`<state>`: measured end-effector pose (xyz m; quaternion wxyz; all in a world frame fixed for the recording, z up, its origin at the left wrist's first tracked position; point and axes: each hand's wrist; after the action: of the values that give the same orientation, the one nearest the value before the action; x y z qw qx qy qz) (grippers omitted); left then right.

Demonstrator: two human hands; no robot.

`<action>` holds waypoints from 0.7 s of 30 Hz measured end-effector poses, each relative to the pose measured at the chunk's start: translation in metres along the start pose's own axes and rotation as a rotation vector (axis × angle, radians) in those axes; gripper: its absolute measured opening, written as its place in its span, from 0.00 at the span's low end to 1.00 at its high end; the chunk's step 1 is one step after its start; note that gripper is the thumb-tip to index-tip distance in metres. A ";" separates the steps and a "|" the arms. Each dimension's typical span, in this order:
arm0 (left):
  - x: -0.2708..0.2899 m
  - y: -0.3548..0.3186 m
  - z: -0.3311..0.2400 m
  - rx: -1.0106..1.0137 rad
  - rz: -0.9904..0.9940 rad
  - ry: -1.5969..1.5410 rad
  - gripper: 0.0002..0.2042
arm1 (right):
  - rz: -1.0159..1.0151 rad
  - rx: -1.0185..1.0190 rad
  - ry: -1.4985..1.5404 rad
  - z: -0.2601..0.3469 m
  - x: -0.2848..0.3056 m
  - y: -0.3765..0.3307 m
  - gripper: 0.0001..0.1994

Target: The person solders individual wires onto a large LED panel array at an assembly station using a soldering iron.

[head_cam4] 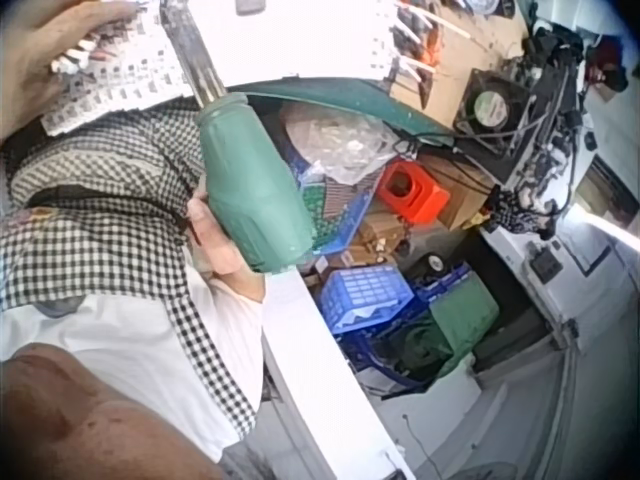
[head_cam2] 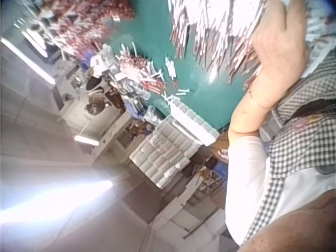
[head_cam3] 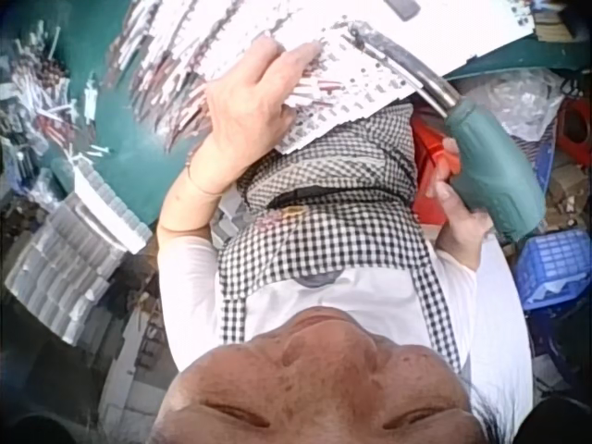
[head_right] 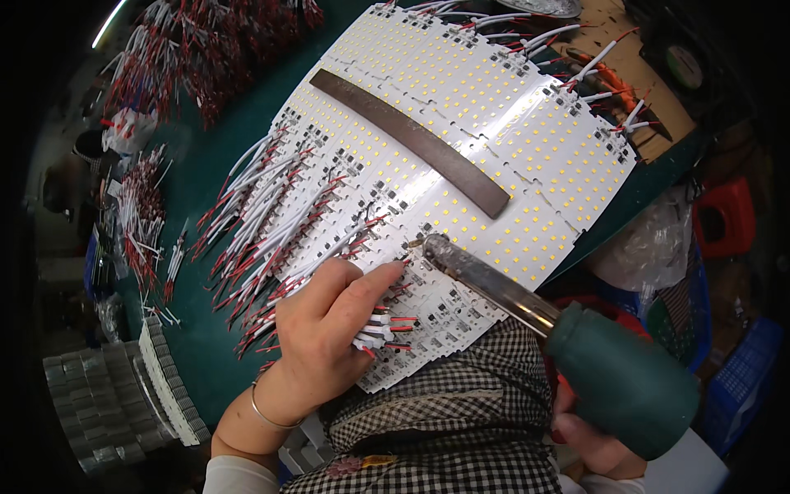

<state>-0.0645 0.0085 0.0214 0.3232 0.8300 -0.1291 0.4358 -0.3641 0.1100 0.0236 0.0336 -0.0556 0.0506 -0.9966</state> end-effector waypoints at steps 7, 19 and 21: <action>-0.002 -0.001 0.001 -0.016 -0.016 0.046 0.21 | 0.118 0.041 -0.239 -0.010 0.005 -0.007 0.32; -0.005 -0.003 0.003 -0.063 -0.057 0.070 0.19 | -0.160 -0.104 0.248 0.014 -0.021 0.004 0.30; -0.005 -0.004 0.003 -0.075 -0.071 0.078 0.19 | -0.147 -0.089 0.277 0.017 -0.021 0.006 0.30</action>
<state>-0.0632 0.0090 0.0143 0.3739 0.8039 -0.1031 0.4509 -0.3411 0.1043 0.0377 -0.0490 0.0776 0.0944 -0.9913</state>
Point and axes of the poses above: each hand's wrist, its own y-axis towards the middle knuckle, its own x-axis out of the back of the hand, z = x × y, and after that the axes turned 5 degrees about -x, right-handed
